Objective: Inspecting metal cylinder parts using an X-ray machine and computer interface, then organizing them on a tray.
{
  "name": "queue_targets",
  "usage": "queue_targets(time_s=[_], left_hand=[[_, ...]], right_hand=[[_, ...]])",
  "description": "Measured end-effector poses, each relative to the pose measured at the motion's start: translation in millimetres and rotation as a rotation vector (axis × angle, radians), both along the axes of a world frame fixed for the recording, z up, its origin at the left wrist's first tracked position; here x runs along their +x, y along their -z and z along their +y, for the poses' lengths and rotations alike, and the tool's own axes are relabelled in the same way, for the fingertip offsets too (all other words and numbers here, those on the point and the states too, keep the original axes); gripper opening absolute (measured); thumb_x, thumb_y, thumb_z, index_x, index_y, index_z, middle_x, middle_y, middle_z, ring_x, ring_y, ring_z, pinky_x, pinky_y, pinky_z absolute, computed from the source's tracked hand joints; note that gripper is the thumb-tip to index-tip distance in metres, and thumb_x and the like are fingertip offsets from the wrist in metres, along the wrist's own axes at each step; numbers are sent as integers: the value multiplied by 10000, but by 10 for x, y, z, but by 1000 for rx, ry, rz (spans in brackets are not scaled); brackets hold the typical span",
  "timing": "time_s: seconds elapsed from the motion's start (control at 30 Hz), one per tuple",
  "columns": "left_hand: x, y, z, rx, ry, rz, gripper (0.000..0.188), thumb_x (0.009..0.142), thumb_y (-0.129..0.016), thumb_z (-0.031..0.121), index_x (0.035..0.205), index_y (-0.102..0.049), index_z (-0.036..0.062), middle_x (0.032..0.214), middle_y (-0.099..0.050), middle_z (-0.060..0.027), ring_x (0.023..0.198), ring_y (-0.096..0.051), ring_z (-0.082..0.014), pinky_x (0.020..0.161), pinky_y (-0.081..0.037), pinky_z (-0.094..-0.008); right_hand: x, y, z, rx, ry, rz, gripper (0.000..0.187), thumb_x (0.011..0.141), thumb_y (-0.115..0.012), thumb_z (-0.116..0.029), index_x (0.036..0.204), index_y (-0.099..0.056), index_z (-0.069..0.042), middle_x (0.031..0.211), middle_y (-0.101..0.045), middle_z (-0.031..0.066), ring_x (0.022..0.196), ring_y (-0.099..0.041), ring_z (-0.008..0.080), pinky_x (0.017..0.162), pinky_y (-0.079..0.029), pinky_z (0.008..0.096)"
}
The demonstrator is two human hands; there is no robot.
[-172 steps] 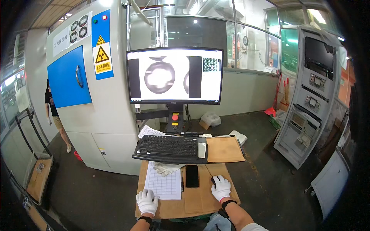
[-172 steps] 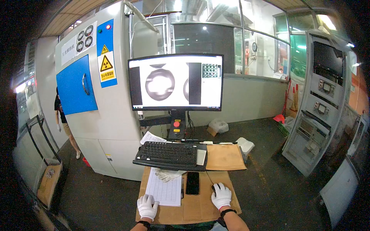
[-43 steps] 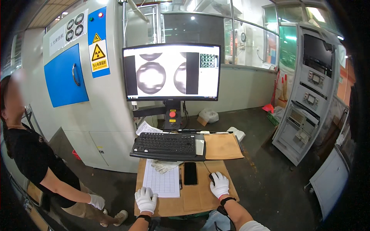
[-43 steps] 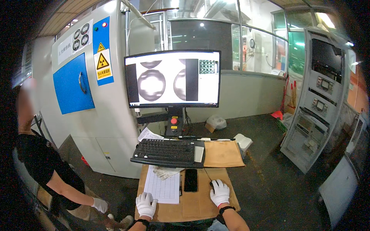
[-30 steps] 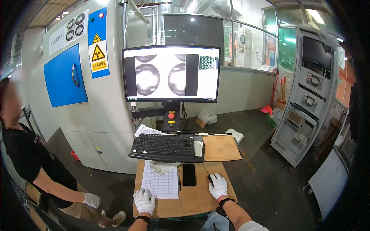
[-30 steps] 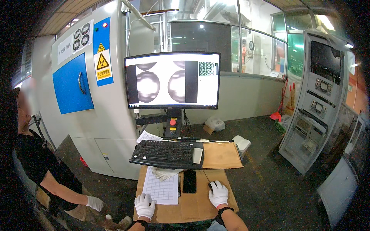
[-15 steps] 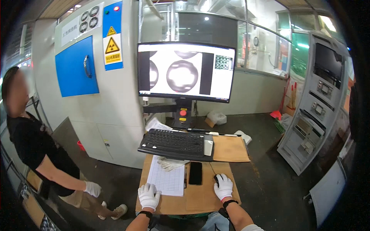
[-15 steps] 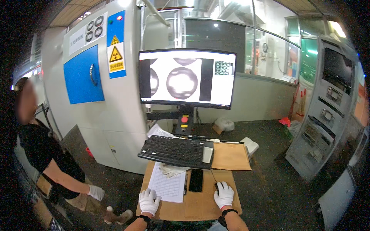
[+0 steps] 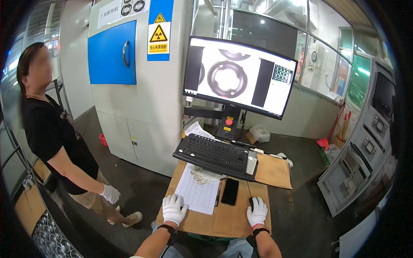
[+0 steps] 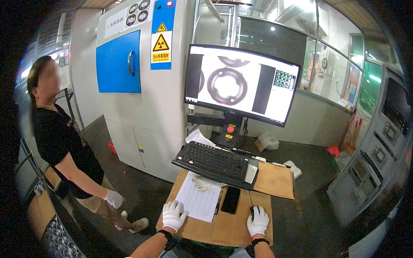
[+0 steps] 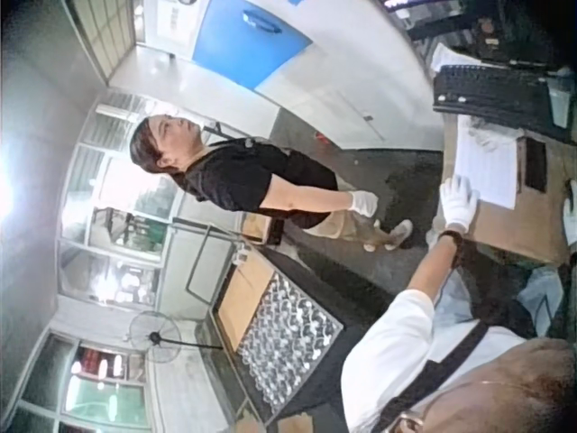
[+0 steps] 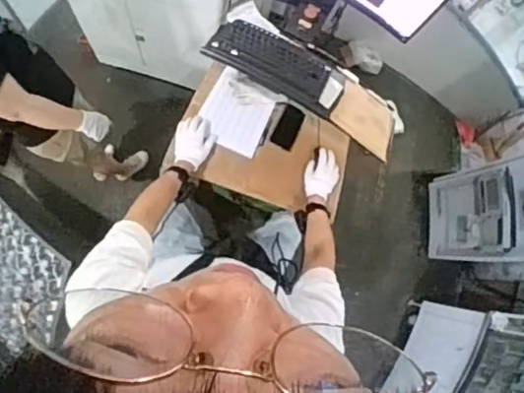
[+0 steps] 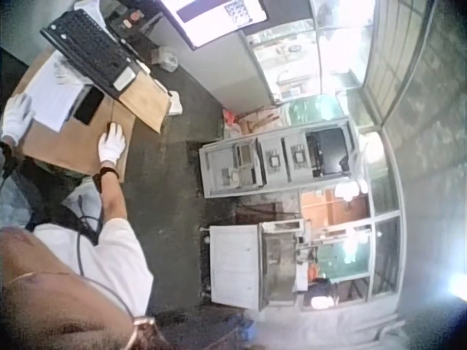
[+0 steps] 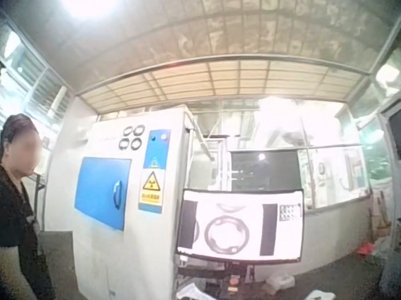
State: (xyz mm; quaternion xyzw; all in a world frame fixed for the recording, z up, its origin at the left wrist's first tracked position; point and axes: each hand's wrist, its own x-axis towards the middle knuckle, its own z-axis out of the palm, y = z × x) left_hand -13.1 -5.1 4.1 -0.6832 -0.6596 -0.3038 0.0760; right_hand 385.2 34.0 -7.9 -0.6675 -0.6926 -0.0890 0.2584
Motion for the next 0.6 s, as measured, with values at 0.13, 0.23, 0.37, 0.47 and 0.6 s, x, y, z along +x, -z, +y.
queue_targets(time_s=[0.13,0.23,0.37,0.47,0.6], left_hand=[[11,-3,6,-44,-1,0,396,843,-754,373,1124,-676,105,1146,-621,-111,1101,-563,-351,1007,-406,-496],[17,7,18,-1,-2,18,397,843,-754,374,1122,-675,103,1145,-623,-114,1097,-563,-352,1006,-405,-496],[7,-27,3,-23,1,3,403,836,-756,379,1115,-676,100,1152,-625,-116,1096,-562,-349,994,-406,-495],[-6,19,10,-1,-9,6,383,818,-768,383,1062,-661,107,1112,-610,-106,1083,-554,-335,990,-399,-485],[8,32,19,29,-19,19,367,800,-778,386,1009,-649,115,1072,-596,-95,1066,-548,-321,985,-391,-474]], right_hand=[[23,11,-7,8,4,8,540,830,-714,-219,1354,-605,-144,1381,-596,156,1141,-600,417,961,-489,550],[20,10,-5,9,18,-9,529,827,-719,-218,1341,-611,-149,1369,-600,150,1138,-602,414,950,-493,548],[-15,-20,2,15,9,-2,520,824,-722,-218,1329,-617,-152,1357,-603,150,1120,-605,415,930,-500,547],[-32,-49,-8,13,-6,-2,517,820,-724,-218,1323,-623,-154,1351,-604,153,1100,-608,418,913,-506,545],[-12,-33,-2,24,-11,-4,506,822,-720,-218,1316,-632,-157,1349,-605,156,1087,-609,424,905,-507,548]])
